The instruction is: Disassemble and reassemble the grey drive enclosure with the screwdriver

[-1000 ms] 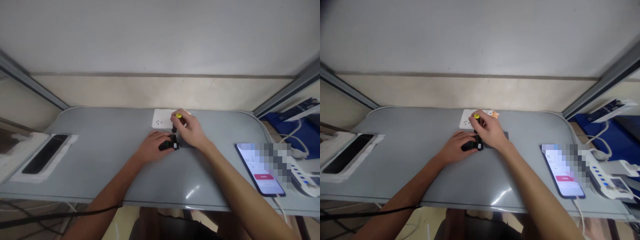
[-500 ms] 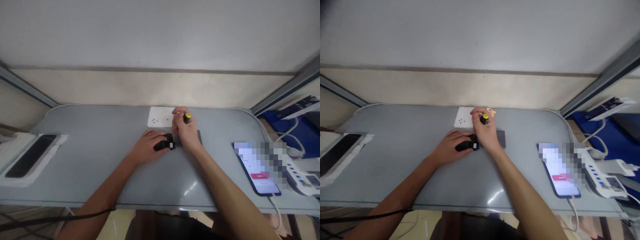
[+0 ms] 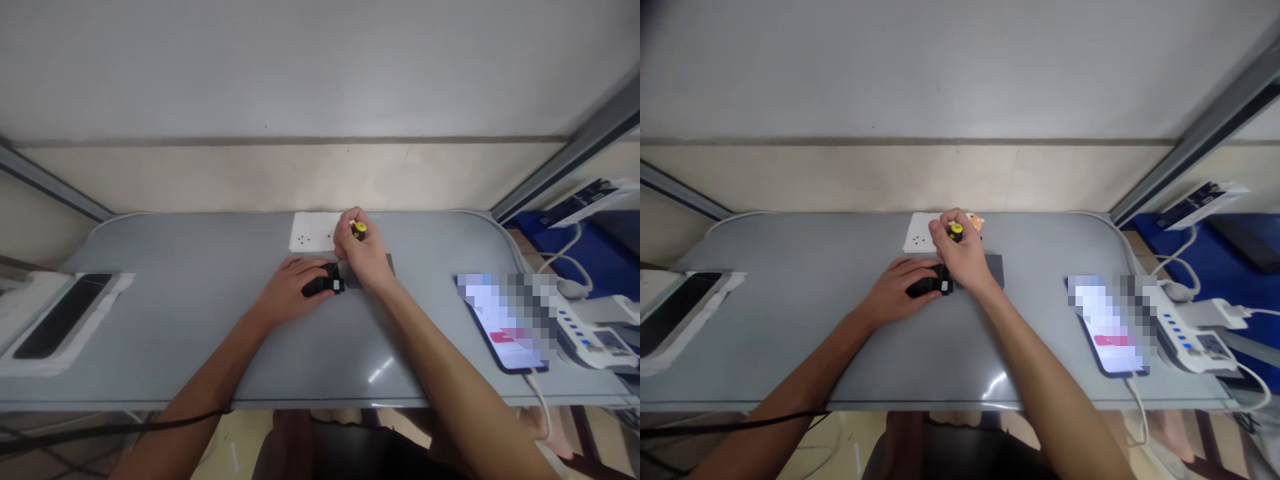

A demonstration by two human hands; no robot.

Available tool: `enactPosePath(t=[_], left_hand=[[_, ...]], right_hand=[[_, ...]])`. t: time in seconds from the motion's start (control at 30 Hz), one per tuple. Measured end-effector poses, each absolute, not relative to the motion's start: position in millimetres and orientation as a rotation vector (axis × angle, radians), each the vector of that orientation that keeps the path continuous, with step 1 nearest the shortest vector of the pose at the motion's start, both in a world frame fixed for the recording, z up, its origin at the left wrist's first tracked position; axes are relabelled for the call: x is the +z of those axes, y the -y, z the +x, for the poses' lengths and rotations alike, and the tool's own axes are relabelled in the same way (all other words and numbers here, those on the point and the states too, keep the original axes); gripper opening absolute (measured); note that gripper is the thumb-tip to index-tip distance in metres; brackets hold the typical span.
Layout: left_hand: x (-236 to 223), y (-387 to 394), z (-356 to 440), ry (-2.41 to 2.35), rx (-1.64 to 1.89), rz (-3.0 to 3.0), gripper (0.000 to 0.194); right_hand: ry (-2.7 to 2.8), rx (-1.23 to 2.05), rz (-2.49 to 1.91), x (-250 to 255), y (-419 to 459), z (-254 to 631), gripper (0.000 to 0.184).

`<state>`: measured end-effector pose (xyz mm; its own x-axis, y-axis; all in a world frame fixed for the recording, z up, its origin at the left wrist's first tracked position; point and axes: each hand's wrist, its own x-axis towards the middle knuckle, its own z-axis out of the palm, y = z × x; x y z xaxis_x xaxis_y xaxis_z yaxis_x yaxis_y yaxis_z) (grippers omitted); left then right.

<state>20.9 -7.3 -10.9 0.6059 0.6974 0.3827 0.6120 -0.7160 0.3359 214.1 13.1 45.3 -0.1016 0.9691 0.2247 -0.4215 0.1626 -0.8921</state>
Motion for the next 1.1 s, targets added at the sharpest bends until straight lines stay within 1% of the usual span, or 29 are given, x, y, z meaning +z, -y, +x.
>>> enactPosePath(t=[0.13, 0.23, 0.27, 0.4, 0.53, 0.6, 0.73, 0.83, 0.87, 1.0, 1.03, 1.1], left_hand=[[-11.1, 7.1, 20.6, -1.116, 0.720, 2.673, 0.022], [-9.5, 8.1, 21.2, -1.119, 0.710, 2.663, 0.023], [-8.8, 8.5, 21.5, -1.118, 0.707, 2.659, 0.022], [-6.9, 9.3, 21.8, -1.100, 0.696, 2.648, 0.021], [-6.9, 9.4, 21.5, -1.090, 0.717, 2.635, 0.022], [-7.5, 9.6, 21.7, -1.107, 0.716, 2.622, 0.020], [-10.7, 9.9, 22.2, -1.131, 0.736, 2.613, 0.023], [-13.5, 9.6, 22.4, -1.115, 0.766, 2.629, 0.023], [-14.1, 9.4, 22.4, -1.111, 0.776, 2.630, 0.023], [-15.1, 8.9, 22.4, -1.114, 0.767, 2.613, 0.024], [-15.0, 8.9, 22.4, -1.115, 0.763, 2.608, 0.024], [-14.7, 9.1, 22.3, -1.106, 0.763, 2.605, 0.024]], right_hand=[[1.094, 1.416, -0.587, 47.0, -16.0, 219.2, 0.049], [1.080, 1.420, -0.563, 45.1, -17.1, 222.9, 0.036], [1.060, 1.410, -0.562, 43.8, -17.6, 223.5, 0.036], [0.979, 1.368, -0.596, 38.2, -19.8, 222.5, 0.049], [0.996, 1.331, -0.625, 38.6, -19.3, 218.8, 0.052], [1.020, 1.334, -0.619, 41.6, -17.4, 217.7, 0.048], [1.071, 1.449, -0.542, 47.9, -12.8, 219.4, 0.044], [1.159, 1.384, -0.554, 49.6, -9.6, 220.8, 0.030], [1.170, 1.349, -0.568, 49.6, -8.7, 220.4, 0.030], [1.095, 1.324, -0.644, 47.2, -7.8, 215.7, 0.050], [1.078, 1.312, -0.666, 46.4, -8.3, 214.8, 0.051], [1.061, 1.295, -0.684, 45.5, -9.9, 214.7, 0.047]])
